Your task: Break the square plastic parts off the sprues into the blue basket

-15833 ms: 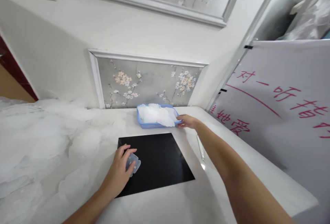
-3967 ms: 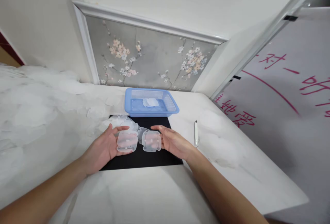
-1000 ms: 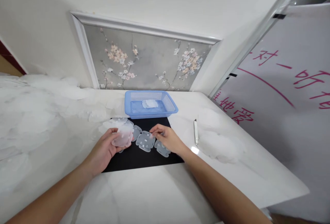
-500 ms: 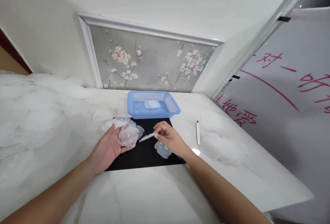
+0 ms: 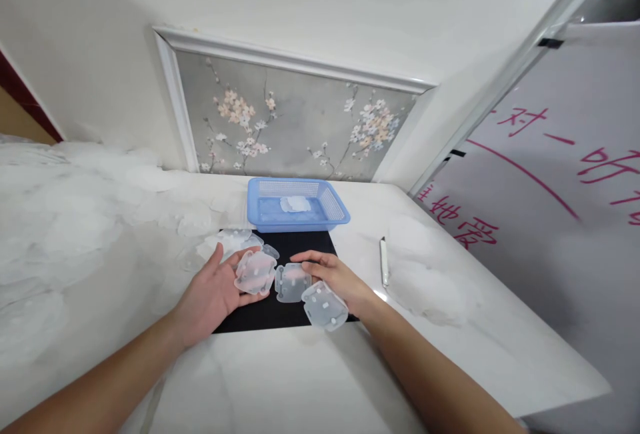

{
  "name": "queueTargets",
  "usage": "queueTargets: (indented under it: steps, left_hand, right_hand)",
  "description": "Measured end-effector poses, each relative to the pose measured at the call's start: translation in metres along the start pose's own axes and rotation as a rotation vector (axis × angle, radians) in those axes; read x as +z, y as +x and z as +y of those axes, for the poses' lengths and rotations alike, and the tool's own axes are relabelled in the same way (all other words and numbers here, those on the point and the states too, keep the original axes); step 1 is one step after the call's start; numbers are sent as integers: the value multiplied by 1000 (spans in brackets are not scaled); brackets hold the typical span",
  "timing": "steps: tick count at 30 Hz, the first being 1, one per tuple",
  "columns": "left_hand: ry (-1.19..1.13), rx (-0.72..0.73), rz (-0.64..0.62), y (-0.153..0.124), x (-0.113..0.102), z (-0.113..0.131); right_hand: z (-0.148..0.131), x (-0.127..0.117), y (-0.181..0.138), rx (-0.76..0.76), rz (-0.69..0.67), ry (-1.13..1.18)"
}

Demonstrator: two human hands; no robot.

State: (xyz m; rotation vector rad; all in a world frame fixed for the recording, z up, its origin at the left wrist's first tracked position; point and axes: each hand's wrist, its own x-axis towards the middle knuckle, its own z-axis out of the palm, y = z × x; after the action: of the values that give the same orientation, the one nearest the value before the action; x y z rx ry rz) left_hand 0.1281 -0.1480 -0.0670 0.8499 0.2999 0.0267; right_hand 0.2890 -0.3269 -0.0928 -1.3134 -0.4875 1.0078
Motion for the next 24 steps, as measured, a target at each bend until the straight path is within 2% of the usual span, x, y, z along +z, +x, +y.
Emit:
queueTargets:
  steps: [6, 11, 18, 21, 24]
  left_hand:
    - [17, 1, 6, -1, 1, 0]
    - [27, 9, -7, 0, -2, 0]
    - [38, -23, -38, -2, 4, -2]
    - [40, -40, -81, -4, 5, -4]
    - [34, -42, -129, -5, 4, -5]
  right_hand:
    - [0, -1, 1, -22, 0, -41]
    - [0, -1, 0, -115, 7, -162]
    - [0, 9, -4, -326, 199, -371]
    - [0, 14, -6, -339, 142, -403]
    - [2, 17, -10, -419, 105, -579]
